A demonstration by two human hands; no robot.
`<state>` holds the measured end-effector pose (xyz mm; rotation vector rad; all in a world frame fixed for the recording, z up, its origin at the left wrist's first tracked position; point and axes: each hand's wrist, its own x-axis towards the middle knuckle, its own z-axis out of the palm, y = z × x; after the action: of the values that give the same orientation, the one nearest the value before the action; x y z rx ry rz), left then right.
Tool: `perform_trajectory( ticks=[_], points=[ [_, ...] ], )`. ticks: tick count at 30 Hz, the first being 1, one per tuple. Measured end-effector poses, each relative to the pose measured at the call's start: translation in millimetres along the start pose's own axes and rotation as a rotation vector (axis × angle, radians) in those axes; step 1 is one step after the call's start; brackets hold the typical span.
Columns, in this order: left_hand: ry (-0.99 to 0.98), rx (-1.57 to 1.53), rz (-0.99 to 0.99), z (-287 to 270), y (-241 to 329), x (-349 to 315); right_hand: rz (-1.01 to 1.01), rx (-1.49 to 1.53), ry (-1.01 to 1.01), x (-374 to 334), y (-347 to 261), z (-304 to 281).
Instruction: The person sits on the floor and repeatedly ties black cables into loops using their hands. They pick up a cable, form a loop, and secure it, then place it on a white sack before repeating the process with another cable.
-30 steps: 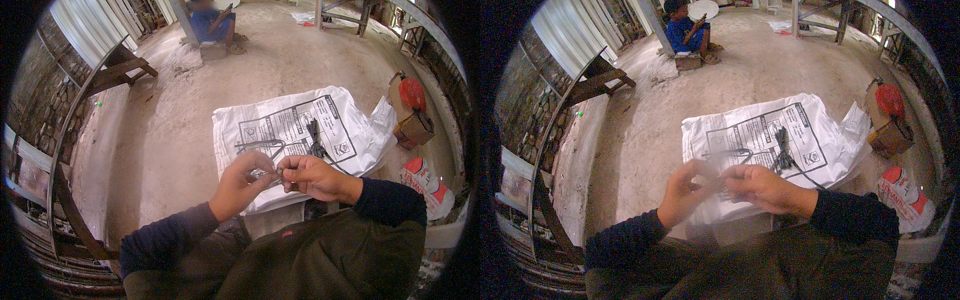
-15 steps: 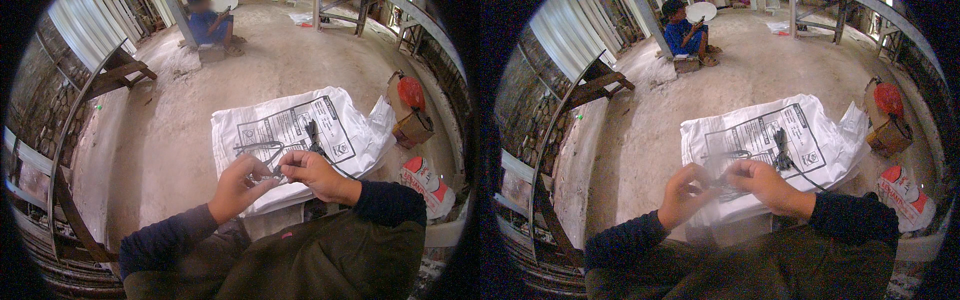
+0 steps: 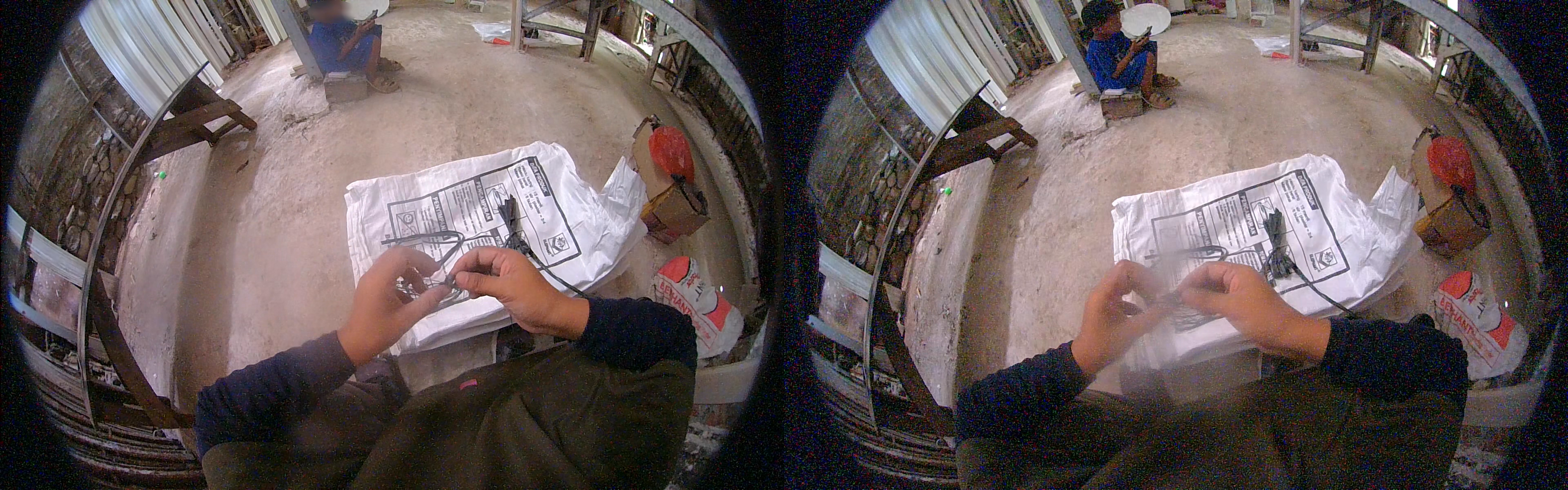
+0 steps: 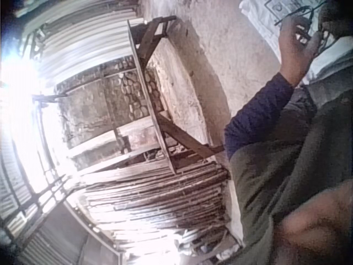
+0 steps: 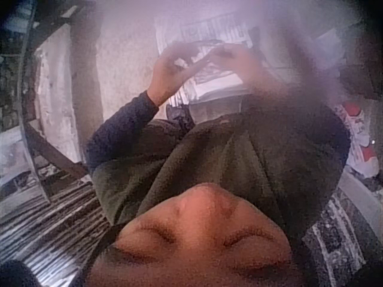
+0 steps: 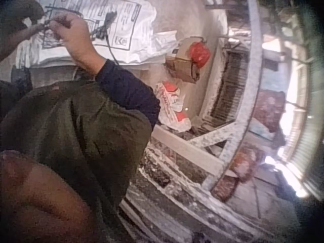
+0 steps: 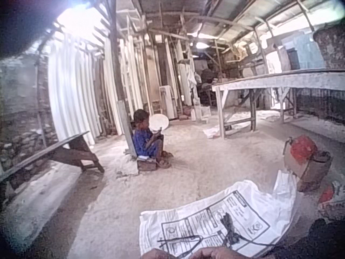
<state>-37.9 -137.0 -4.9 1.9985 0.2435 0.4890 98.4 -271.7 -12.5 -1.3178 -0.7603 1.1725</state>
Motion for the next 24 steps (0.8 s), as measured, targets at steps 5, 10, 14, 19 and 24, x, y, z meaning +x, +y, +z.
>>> perform_trajectory(
  ticks=[5, 10, 14, 19, 24],
  points=[
    [-0.077, 0.14, 0.15, -5.2, 0.9, 3.2, 0.103, 0.115, -0.012, -0.9, 2.2, 1.0],
    [-0.122, 0.207, 0.401, -7.0, -9.5, 3.2, 0.155, 0.15, -0.053, -2.5, -0.7, 3.6],
    [-0.143, 0.151, 0.317, -8.3, -10.2, 3.4, 0.139, 0.177, -0.059, -3.3, 1.5, 4.5],
    [0.004, -0.284, -0.151, -11.4, -6.0, 6.9, 0.087, -0.044, -0.032, 2.3, -5.7, -5.7],
    [0.117, -0.517, -0.226, -19.6, 5.3, 17.5, -0.076, -0.092, -0.065, 3.8, -18.3, -1.9]
  ],
)
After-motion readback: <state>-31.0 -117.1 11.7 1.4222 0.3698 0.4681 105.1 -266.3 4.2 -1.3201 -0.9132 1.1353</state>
